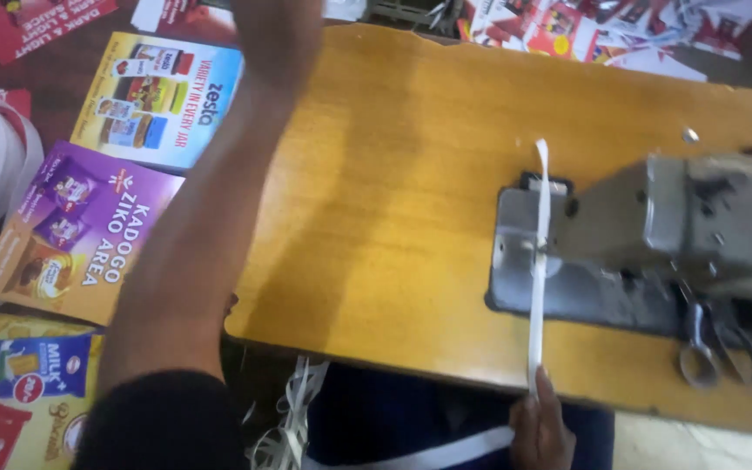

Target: The person sits at a sewing machine and sews a white fabric strip. They repeatedly pick up various printed paper sheets from a stack on the left, place them under the sewing machine's presser foot, and sew the strip along the edge of each sheet before moving to the next one.

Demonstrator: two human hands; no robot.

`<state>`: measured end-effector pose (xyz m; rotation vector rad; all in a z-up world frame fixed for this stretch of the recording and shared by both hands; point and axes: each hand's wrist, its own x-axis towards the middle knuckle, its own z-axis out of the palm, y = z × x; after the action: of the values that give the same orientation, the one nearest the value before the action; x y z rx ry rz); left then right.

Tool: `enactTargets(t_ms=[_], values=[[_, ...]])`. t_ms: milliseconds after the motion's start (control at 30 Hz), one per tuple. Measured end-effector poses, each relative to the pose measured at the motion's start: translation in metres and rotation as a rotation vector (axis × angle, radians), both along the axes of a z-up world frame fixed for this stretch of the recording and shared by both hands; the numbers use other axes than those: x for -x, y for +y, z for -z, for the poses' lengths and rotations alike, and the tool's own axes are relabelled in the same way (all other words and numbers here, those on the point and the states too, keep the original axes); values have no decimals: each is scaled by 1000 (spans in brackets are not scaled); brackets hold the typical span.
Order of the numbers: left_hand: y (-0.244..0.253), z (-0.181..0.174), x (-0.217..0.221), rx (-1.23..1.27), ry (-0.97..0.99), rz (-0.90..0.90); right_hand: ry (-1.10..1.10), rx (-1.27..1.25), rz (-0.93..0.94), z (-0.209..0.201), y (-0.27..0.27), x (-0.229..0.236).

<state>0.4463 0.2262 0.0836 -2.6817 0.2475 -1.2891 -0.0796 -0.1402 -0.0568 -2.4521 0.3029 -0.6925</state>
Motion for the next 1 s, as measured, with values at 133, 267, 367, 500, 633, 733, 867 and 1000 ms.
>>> enactTargets(t_ms=[133, 267, 367, 500, 633, 733, 867, 1000], values=[[-89, 16, 101, -118, 98, 186, 470, -237, 54, -5, -17, 7], [-170, 47, 262, -113, 520, 324, 417, -354, -78, -34, -10, 7], [-185, 53, 361, 79, 785, 639, 307, -540, -76, -51, 2, 8], [-220, 85, 433, 177, 662, 689, 323, -649, -59, -83, 12, 10], [-242, 89, 464, 315, 596, 704, 339, -703, -71, -115, 21, 11], [-244, 80, 466, 411, 597, 742, 251, -824, -80, -92, 11, 10], [-230, 76, 456, 502, 679, 826, 189, -949, -137, -81, 8, 8], [-221, 96, 429, 412, 666, 847, 185, -933, -170, -58, 6, 12]])
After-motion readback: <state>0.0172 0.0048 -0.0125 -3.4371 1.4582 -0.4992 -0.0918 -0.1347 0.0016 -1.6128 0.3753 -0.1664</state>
